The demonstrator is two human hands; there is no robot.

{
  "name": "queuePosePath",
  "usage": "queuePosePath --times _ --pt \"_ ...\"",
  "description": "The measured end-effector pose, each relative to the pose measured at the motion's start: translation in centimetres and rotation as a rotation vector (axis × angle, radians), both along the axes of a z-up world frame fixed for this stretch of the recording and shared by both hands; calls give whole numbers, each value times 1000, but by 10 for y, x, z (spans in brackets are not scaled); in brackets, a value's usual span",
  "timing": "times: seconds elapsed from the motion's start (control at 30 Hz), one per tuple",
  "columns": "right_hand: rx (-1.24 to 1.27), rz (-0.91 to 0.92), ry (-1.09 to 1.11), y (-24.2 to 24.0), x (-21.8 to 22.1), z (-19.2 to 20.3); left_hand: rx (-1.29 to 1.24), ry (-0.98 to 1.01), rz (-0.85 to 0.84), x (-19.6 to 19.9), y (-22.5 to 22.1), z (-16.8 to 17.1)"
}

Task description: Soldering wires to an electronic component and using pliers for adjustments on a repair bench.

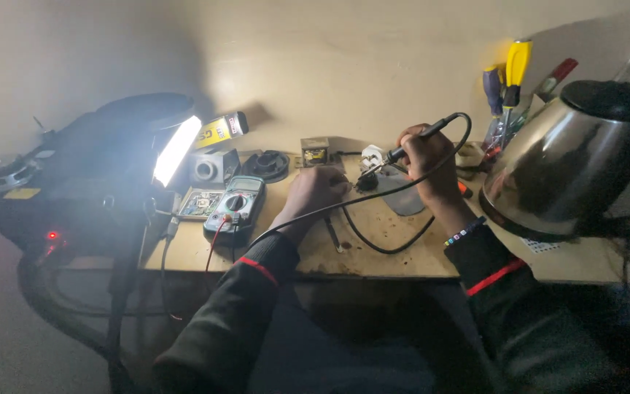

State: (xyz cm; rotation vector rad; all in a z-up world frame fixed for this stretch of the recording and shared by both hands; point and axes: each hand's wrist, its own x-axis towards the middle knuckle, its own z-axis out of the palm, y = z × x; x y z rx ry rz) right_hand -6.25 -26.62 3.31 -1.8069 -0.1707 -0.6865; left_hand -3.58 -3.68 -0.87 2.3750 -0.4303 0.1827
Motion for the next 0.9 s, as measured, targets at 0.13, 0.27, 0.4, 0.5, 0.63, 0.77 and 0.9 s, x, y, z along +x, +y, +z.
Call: queuePosePath --times 0.13,0.27,0.4,0.5,0.63,0.77,0.9 --pt "69 37 -50 6 -1 -2 -6 10 11 7 -1 -6" --pt "13 18 -59 9 -11 1 -9 1 -29 10 1 -10" --pt "22 66 5 9 -14 4 -30 -53 -67 7 3 -8" --pt "12 51 -1 6 -4 -5 -35 -31 -79 4 1 -8" --pt "-26 6 26 3 -6 -3 -52 -50 -49 0 -1 -4" --pt "-493 -186 -309 -11 12 -28 -107 -49 -84 5 -2 -7" --pt "-225 -150 -35 -14 21 -29 -95 -65 -92 4 0 -7"
